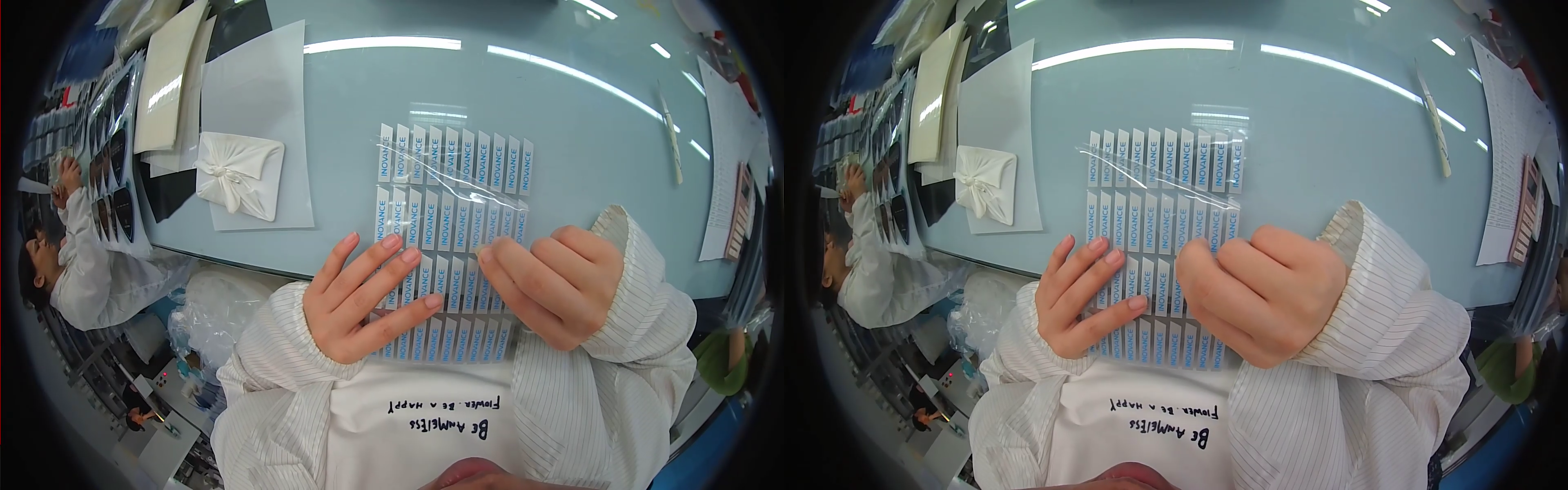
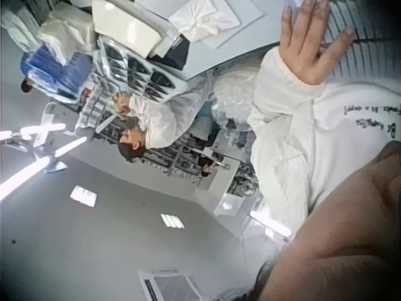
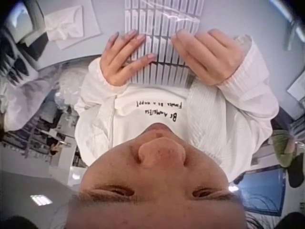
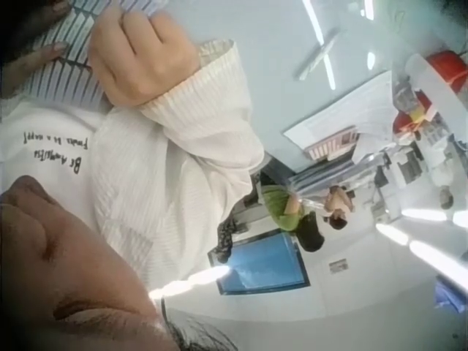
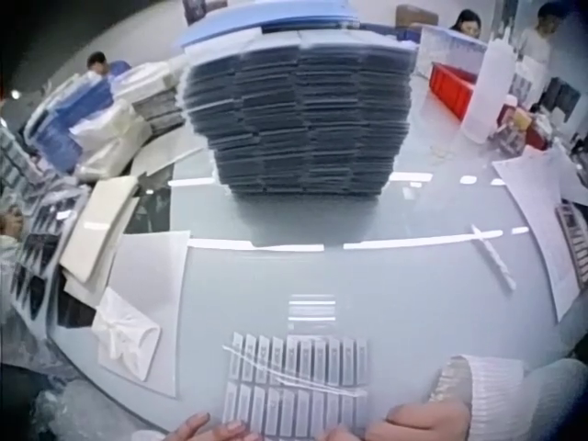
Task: Peeling small blue stickers from a sheet and applying them to a grid on a transparent panel.
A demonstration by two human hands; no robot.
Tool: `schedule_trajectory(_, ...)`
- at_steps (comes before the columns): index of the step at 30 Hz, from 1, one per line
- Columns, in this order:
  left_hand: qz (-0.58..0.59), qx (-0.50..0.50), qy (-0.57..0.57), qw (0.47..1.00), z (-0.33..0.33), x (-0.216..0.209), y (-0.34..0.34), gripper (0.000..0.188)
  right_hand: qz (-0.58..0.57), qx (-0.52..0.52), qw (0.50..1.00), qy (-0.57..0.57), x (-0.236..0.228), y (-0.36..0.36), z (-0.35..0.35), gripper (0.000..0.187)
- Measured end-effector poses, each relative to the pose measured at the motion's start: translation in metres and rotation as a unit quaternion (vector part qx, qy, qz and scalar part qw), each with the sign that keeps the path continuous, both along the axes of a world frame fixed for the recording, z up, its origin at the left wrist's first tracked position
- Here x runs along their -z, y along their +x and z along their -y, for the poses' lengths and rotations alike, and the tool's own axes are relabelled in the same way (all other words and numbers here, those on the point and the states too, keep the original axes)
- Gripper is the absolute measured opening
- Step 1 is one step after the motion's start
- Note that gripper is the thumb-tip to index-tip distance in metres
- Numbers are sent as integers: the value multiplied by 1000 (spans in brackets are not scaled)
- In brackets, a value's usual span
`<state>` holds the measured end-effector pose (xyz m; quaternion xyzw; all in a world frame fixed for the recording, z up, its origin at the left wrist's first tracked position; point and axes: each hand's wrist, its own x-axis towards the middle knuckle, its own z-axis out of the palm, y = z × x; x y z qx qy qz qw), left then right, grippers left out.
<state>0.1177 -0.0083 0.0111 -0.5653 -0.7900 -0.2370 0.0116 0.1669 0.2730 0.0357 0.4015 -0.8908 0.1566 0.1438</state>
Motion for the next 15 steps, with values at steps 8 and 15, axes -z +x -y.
schedule_trajectory(8,-1,-10,17,1000,-1,7,3,33,-31,12,999,3,1,-1,0,21)
schedule_trajectory(15,-4,-19,21,1000,2,10,2,28,-34,12,999,21,-1,-4,2,21)
